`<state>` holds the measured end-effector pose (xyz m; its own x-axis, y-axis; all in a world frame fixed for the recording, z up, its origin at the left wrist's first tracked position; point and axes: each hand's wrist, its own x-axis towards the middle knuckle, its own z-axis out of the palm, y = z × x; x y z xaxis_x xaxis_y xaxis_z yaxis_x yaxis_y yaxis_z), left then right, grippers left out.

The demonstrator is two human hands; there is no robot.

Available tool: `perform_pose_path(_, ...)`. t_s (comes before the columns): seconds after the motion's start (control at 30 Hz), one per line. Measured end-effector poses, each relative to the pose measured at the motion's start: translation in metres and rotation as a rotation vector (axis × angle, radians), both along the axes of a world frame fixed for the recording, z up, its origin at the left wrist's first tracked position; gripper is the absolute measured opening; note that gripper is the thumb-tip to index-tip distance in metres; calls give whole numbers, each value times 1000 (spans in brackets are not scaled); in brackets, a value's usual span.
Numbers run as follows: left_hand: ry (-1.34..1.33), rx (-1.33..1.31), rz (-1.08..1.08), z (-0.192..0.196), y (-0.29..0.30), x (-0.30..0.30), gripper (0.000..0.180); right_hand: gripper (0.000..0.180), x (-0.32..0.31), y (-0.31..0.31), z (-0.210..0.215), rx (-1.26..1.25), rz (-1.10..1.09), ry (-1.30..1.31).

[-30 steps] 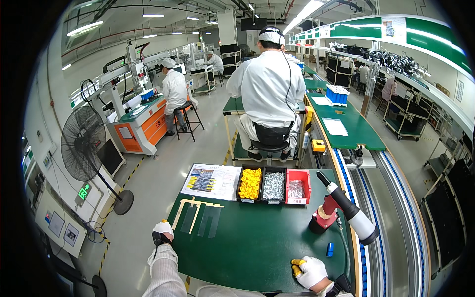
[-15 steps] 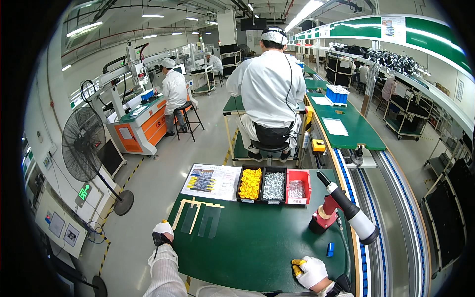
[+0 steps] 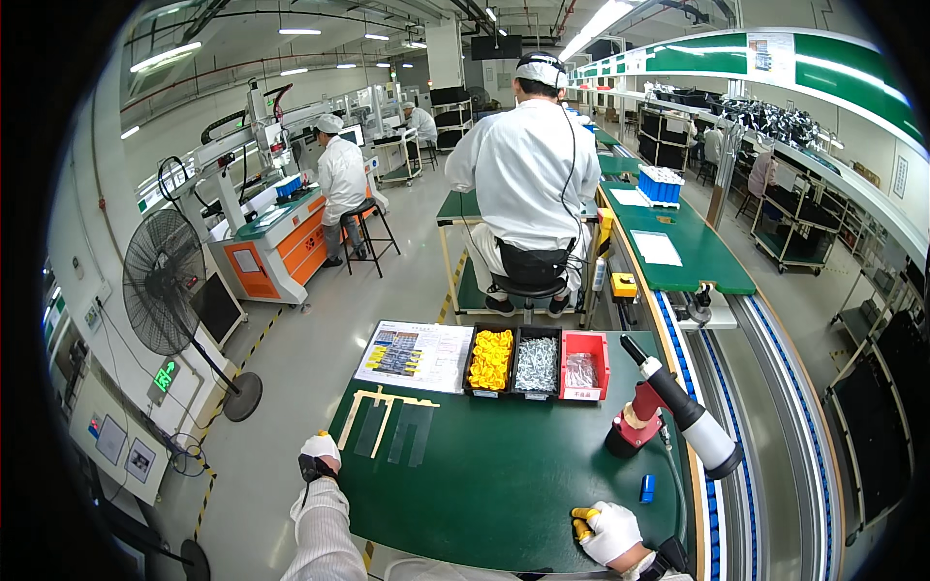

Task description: Assembling components of an electronic device at a factory workstation.

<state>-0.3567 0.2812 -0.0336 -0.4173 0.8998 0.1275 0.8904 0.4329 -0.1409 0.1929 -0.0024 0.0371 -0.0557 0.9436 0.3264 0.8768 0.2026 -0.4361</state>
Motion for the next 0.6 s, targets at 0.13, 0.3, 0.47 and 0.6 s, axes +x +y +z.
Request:
perform_pose_path(0.13,-20,13,0,-2,1,-2,28,12,0,0,-1,-5,-4,-6)
perform_pose_path(0.3,4,34,-29,-1,1,0,33,12,0,0,1,-17,-15,-15)
perform_pose_path(0.47,9,-10,-24,4,-3,-1,28,12,-1,0,0,-14,-6,-12)
perform_pose_path(0.6,-11,5,-26,11,-4,12,30,12,0,-1,1,-12,-12,-6)
